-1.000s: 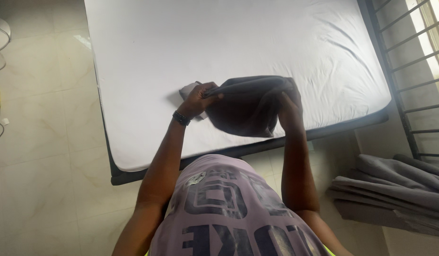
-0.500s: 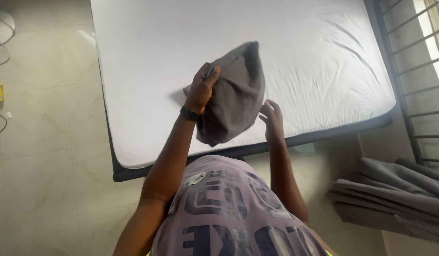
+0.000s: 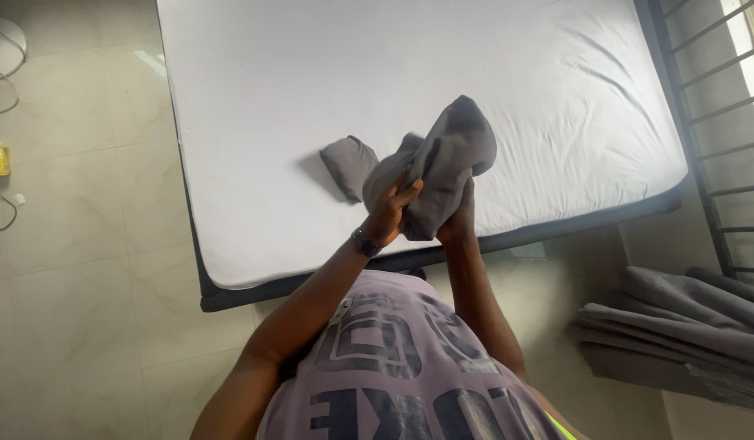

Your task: The person places a white pillow on a bed with a white sheet, then smooths the sheet along the sides and corners. They then pick up a folded gray cloth from the bed, unfold it, and place it on a red blanket on the floor.

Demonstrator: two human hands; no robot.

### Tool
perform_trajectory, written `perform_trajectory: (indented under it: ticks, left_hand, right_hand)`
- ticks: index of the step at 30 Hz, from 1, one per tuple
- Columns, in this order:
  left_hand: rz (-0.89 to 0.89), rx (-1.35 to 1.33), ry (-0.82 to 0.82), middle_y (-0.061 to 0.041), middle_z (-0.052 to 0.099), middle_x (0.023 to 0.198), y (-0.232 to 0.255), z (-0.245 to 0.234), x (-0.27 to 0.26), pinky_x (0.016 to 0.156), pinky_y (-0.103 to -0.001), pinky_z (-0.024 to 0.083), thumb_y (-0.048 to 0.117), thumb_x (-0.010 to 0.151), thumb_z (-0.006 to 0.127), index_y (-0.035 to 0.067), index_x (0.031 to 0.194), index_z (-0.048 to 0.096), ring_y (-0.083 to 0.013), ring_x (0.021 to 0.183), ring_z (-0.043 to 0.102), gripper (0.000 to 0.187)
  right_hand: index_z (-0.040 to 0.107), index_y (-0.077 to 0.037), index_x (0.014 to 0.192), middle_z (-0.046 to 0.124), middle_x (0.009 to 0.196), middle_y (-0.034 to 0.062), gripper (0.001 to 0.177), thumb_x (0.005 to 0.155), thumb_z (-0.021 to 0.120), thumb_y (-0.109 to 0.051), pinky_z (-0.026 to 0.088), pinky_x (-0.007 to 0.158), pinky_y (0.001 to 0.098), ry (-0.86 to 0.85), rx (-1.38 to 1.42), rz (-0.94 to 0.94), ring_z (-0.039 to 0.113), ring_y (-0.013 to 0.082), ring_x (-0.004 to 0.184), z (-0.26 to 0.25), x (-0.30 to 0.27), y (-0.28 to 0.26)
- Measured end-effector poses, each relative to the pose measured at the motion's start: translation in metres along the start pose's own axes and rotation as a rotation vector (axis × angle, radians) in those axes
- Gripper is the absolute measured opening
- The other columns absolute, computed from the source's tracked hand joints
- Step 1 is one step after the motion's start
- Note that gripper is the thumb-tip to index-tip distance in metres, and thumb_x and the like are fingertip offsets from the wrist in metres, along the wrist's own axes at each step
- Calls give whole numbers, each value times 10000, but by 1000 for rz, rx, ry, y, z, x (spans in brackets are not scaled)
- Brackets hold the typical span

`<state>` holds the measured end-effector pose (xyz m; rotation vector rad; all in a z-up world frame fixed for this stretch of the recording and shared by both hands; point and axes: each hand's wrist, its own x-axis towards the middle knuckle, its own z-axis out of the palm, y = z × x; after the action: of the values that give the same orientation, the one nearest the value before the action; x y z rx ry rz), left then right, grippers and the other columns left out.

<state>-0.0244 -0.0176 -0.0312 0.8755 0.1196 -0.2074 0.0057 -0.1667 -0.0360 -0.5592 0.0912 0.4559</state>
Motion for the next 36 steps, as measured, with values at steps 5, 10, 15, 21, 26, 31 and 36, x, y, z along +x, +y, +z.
perform_trajectory:
  ticks: [5,10,15,21,26,31,36]
  left_hand:
    - [5,454,17,-168,648,1237,3,-41,-12,1001,-373,500,369,1036,676,-25,1386,595,-231,1132,607,533]
    - [244,928,172,-188,495,1403,11,-78,-26,1047,-401,460,411,830,833,8,1417,450,-272,1315,485,809]
    - [-34,419,-45,-156,493,1458,11,-100,-25,1113,-382,438,415,852,818,12,1501,381,-270,1359,480,880]
    - [-270,106,152,-194,650,1346,12,-100,-49,1003,-372,534,368,916,733,-48,1425,539,-277,1223,626,685]
    - [-328,54,356,-199,660,1331,2,-134,-64,988,-409,562,359,937,682,-25,1394,546,-298,1197,654,612]
    - [-296,47,484,-148,644,1370,-10,-167,-80,1071,-417,477,379,920,689,13,1411,556,-266,1267,601,627]
    - [-315,45,657,-136,630,1373,-13,-182,-94,1090,-449,448,389,886,704,32,1423,530,-277,1284,582,668]
  right_hand:
    - [426,25,1505,596,1392,197,567,1067,502,-327,523,1072,439,103,-19,-26,615,319,1258,13,-5,-13]
    - [404,40,1467,593,1342,197,552,1004,605,-183,535,1059,444,154,-360,-213,607,329,1251,27,-15,-12]
    - [424,41,1429,612,1302,199,573,930,622,-159,559,984,424,175,-426,80,641,309,1173,23,-23,15]
    - [491,32,1383,665,1210,180,493,972,604,-215,566,905,395,323,-486,224,679,271,1082,27,-21,50]
    - [498,15,1391,681,1163,125,464,1008,605,-224,534,861,363,243,-607,121,660,230,1037,5,-28,65]
    - [479,2,1362,699,1128,165,469,968,602,-220,572,863,399,360,-566,230,697,263,997,-21,-28,75]
    - [471,21,1372,689,1134,188,503,940,618,-191,564,864,411,401,-600,299,686,290,1000,-58,-1,91]
